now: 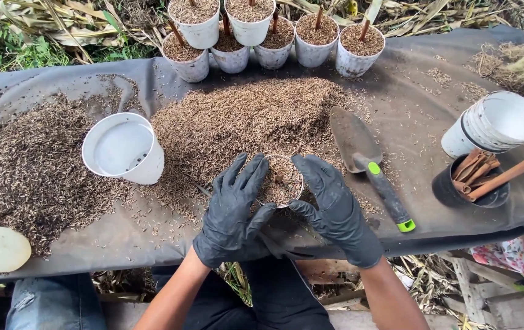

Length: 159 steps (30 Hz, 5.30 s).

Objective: Filling small plastic pots with soil using a hand trowel and planting plant cuttings into the soil.

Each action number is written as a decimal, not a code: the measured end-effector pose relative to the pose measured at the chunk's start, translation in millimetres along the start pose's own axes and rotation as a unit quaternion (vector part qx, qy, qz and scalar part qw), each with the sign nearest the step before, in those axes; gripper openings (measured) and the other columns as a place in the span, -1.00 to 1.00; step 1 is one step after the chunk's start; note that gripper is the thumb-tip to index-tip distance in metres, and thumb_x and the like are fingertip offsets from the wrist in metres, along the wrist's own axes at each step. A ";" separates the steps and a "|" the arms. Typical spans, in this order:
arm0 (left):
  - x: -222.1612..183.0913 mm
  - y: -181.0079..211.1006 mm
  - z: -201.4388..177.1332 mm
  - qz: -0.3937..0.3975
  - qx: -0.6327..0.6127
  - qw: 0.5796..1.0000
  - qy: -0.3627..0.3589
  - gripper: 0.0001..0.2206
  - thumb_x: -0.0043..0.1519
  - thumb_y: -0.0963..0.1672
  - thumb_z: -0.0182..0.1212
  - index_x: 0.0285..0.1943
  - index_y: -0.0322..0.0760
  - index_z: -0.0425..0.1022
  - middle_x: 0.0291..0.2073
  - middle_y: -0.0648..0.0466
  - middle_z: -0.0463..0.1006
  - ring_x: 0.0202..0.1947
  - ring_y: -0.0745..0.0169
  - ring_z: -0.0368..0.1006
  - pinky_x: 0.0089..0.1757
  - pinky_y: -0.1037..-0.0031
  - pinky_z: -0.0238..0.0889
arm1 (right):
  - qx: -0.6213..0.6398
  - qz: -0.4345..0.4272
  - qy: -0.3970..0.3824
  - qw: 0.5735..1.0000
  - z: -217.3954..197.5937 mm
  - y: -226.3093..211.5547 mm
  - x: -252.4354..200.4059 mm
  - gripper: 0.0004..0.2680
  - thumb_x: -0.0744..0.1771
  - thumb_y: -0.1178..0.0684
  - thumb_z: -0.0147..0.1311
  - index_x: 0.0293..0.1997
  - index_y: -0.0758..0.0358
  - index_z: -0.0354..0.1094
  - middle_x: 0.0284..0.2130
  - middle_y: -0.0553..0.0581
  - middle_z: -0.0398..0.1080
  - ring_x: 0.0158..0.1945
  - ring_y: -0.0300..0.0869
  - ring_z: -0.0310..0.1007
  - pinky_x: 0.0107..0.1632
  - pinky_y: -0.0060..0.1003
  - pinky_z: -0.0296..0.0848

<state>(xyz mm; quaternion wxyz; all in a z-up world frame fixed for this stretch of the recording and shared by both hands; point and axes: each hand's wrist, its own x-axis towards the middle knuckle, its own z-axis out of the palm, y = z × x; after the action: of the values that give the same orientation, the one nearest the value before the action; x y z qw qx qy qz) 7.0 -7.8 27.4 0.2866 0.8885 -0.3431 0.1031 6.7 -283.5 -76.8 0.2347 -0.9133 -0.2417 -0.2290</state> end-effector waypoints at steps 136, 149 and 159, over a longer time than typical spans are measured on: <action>-19.0 7.5 18.5 0.053 0.159 0.983 0.075 -0.25 0.01 0.00 0.26 0.49 -0.14 0.25 0.45 0.05 0.29 0.48 0.04 0.14 0.34 -0.24 -0.27 | -0.177 -0.053 -0.094 0.978 -27.3 -41.1 21.3 -0.37 0.34 -0.55 -0.45 0.57 -0.13 -0.11 0.56 -0.10 -0.09 0.59 0.01 -0.26 0.49 0.08 -0.33; -3.1 -1.5 8.3 0.020 0.151 0.988 -0.036 -0.18 0.09 0.11 0.18 0.58 -0.16 0.09 0.54 0.01 0.11 0.55 -0.21 -0.11 0.32 -0.21 -0.30 | -0.078 0.036 -0.043 0.995 -44.4 -62.5 5.7 -0.32 0.28 -0.38 0.12 0.55 0.04 0.00 0.49 0.16 0.04 0.49 0.16 0.00 0.45 0.09 0.02; 1.6 -14.7 21.9 0.040 0.195 0.978 -0.058 -0.15 0.16 0.29 -0.05 0.60 -0.07 0.04 0.57 0.09 0.05 0.58 -0.17 -0.23 0.34 -0.18 -0.44 | -0.084 0.033 -0.027 0.996 -34.8 -60.8 5.0 -0.41 0.34 -0.37 -0.03 0.54 0.00 0.05 0.47 0.08 0.09 0.49 0.08 0.03 0.43 0.05 0.04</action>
<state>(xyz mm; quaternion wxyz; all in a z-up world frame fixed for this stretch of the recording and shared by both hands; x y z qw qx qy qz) 17.7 -12.5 3.7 0.0827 0.9173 -0.3679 0.1280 -33.4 -253.6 -27.5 0.1580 -0.9430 -0.1978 -0.2160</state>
